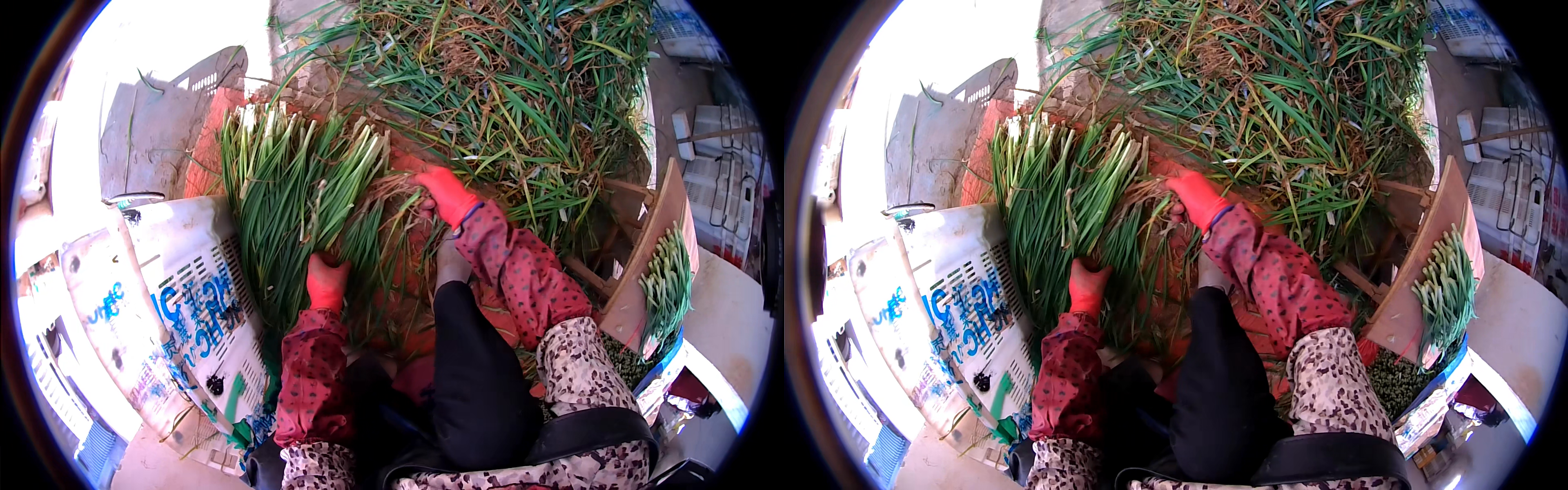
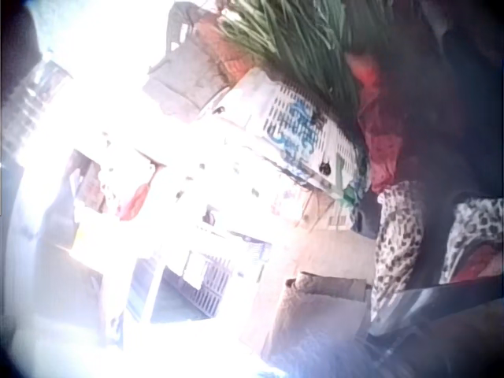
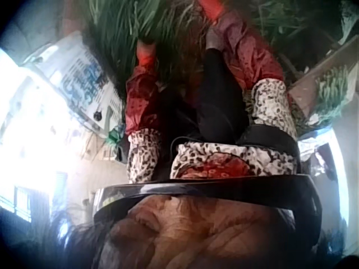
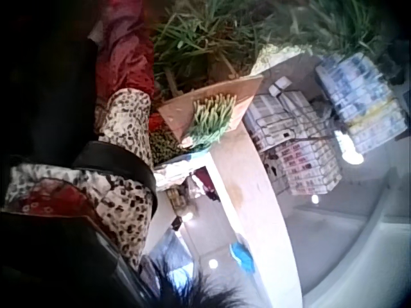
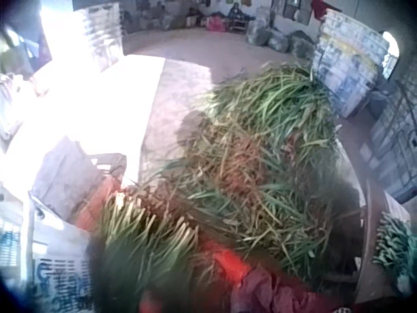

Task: The person sorts through green stalks on the ground, gathers them into a bundle, and then secures the bundle with a red tie.

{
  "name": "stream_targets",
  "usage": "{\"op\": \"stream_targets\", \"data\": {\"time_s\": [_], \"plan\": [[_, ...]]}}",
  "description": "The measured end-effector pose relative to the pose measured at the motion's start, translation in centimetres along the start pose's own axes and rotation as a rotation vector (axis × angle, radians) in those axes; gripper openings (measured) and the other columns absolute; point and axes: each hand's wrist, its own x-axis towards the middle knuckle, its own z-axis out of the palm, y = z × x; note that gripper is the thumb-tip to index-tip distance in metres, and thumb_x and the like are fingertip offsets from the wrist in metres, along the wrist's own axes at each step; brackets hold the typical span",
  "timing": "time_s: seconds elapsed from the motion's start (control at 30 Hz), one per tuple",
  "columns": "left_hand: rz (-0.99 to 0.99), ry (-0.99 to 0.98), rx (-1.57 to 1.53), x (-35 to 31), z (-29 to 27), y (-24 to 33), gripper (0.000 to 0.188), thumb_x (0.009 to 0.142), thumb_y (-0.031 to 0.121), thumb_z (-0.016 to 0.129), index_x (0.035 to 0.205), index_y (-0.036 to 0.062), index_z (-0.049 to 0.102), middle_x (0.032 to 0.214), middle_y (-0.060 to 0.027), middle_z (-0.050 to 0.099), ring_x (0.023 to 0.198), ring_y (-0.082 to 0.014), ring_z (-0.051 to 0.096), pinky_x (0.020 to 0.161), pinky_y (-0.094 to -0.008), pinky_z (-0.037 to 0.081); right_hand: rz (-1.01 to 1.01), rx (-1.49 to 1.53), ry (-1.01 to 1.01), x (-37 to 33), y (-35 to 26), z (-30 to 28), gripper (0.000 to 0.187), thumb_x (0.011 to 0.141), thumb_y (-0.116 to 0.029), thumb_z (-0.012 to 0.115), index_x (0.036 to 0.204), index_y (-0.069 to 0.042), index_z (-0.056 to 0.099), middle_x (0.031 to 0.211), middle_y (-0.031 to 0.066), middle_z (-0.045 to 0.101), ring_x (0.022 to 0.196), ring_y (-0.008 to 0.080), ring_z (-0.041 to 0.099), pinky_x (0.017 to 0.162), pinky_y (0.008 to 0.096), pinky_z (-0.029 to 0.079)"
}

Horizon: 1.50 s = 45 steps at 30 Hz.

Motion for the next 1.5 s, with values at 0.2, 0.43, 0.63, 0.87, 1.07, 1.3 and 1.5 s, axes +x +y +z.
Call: {"op": "stream_targets", "data": {"time_s": [0.2,0.43,0.63,0.87,1.07,1.3,1.5], "plan": [[-0.011,-0.052,-0.041,0.6,0.0,-0.5,0.040,0.064,0.024,0.079,0.089,0.0037,0.055,0.080,-0.0079,0.060,0.075,-0.0225,0.059,0.071,-0.0342,0.048,-0.498,0.494,0.121,-5.2,-13.4,-14.9,0.012,0.082,-0.020,0.064,0.086,-0.010,0.058,0.061,-0.0036,0.045,0.047,0.0104,0.043,0.045,0.0277,0.036],[-0.357,-0.350,-0.501,1.8,-2.3,-0.7,0.029,0.082,0.026,0.067,0.094,0.0022,0.057,0.073,-0.0089,0.062,0.054,-0.0196,0.059,0.047,-0.0329,0.048,-0.457,-1.524,0.976,-7.9,-15.1,-12.1,0.038,0.082,-0.041,0.057,0.103,-0.010,0.063,0.092,0.0139,0.067,0.085,0.0324,0.064,0.074,0.0435,0.049],[-0.323,-0.244,-0.644,1.0,-4.2,2.4,0.023,0.086,0.021,0.061,0.094,-0.0001,0.057,0.072,-0.0089,0.062,0.049,-0.0186,0.059,0.044,-0.0298,0.049,0.054,-0.736,0.067,2.3,0.0,2.4,0.047,0.083,-0.041,0.061,0.095,0.004,0.060,0.064,0.0101,0.065,0.051,0.0190,0.062,0.048,0.0304,0.048],[-0.085,-0.089,-0.759,-2.0,-8.4,7.3,0.017,0.088,0.012,0.058,0.100,0.0002,0.061,0.085,-0.0095,0.066,0.068,-0.0153,0.064,0.062,-0.0246,0.052,-0.073,-0.231,-0.120,-0.2,0.5,0.5,0.027,0.089,-0.026,0.058,0.104,-0.003,0.060,0.073,0.0055,0.064,0.057,0.0128,0.061,0.047,0.0239,0.046],[0.680,-0.110,-0.257,-4.4,-4.9,15.4,0.031,0.076,0.011,0.070,0.104,0.0006,0.062,0.105,-0.0165,0.064,0.103,-0.0292,0.060,0.089,-0.0346,0.045,-0.182,-0.244,-0.132,-5.7,-1.3,0.0,0.024,0.088,-0.022,0.062,0.101,-0.002,0.062,0.073,0.0024,0.063,0.058,0.0104,0.062,0.046,0.0225,0.046],[0.021,-0.585,-0.741,-5.0,-3.5,15.7,0.023,0.088,0.015,0.060,0.106,-0.0002,0.060,0.080,-0.0082,0.063,0.065,-0.0183,0.061,0.061,-0.0297,0.051,-0.230,-0.137,0.042,-7.4,-2.8,-1.0,0.024,0.091,-0.028,0.058,0.097,-0.005,0.062,0.074,0.0021,0.065,0.053,0.0058,0.055,0.045,0.0197,0.040],[-0.107,-0.818,-1.037,-5.0,-6.1,15.5,0.029,0.091,0.020,0.049,0.107,-0.0033,0.059,0.071,-0.0065,0.059,0.051,-0.0143,0.051,0.054,-0.0284,0.047,-0.302,-0.217,-0.112,-7.9,-4.2,-2.2,0.045,0.091,-0.027,0.059,0.126,-0.003,0.048,0.105,0.0012,0.063,0.067,0.0064,0.058,0.054,0.0175,0.042]]}}
